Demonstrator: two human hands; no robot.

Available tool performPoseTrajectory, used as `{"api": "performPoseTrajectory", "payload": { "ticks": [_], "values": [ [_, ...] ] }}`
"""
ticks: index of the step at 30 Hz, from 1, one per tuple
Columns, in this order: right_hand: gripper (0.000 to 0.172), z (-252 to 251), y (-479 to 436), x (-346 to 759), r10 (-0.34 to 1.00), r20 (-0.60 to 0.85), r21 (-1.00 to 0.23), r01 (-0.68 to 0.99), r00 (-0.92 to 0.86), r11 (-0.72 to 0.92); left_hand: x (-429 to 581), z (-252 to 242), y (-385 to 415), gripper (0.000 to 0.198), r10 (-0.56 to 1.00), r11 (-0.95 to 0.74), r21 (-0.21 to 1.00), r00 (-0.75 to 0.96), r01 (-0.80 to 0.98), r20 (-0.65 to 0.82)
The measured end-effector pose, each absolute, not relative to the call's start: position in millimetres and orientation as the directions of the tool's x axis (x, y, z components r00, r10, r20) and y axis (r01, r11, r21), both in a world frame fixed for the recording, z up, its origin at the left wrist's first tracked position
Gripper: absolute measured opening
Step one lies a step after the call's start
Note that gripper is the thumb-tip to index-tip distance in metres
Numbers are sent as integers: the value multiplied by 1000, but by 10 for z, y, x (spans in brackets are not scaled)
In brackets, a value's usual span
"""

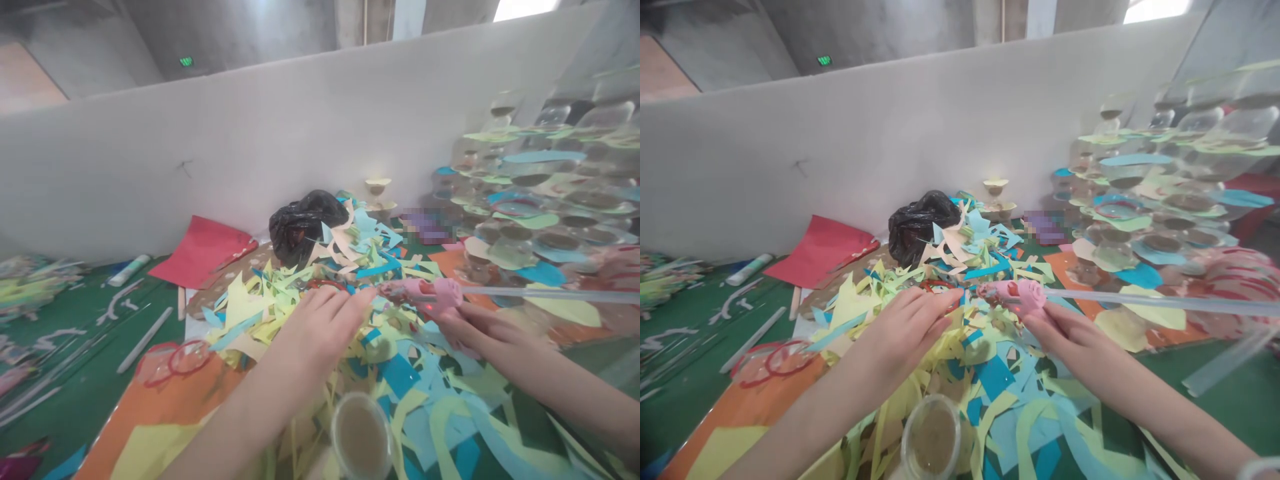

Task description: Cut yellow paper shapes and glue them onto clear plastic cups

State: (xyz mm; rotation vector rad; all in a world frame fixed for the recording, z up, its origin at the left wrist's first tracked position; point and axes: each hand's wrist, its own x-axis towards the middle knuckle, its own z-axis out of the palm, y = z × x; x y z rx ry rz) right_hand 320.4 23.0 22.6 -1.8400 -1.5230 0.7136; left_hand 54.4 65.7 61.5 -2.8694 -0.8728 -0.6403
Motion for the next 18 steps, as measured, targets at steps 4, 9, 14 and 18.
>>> {"api": "performPoseTrajectory", "payload": {
  "ticks": [4,9,14,18],
  "values": [
    [60,273,191,3176,984,-164,-797,577,76,-178,746,657,764,20,480,-844,17,740,537,471],
    [56,289,170,3161,985,-174,-847,512,-9,-145,927,715,824,17,486,-846,26,751,532,447],
    [47,300,185,3158,995,-97,-838,540,-10,-76,975,755,828,17,478,-850,7,765,527,431],
    [49,344,179,3145,998,-66,-838,542,16,-64,989,740,828,14,483,-856,32,775,517,407]
  ]
}}
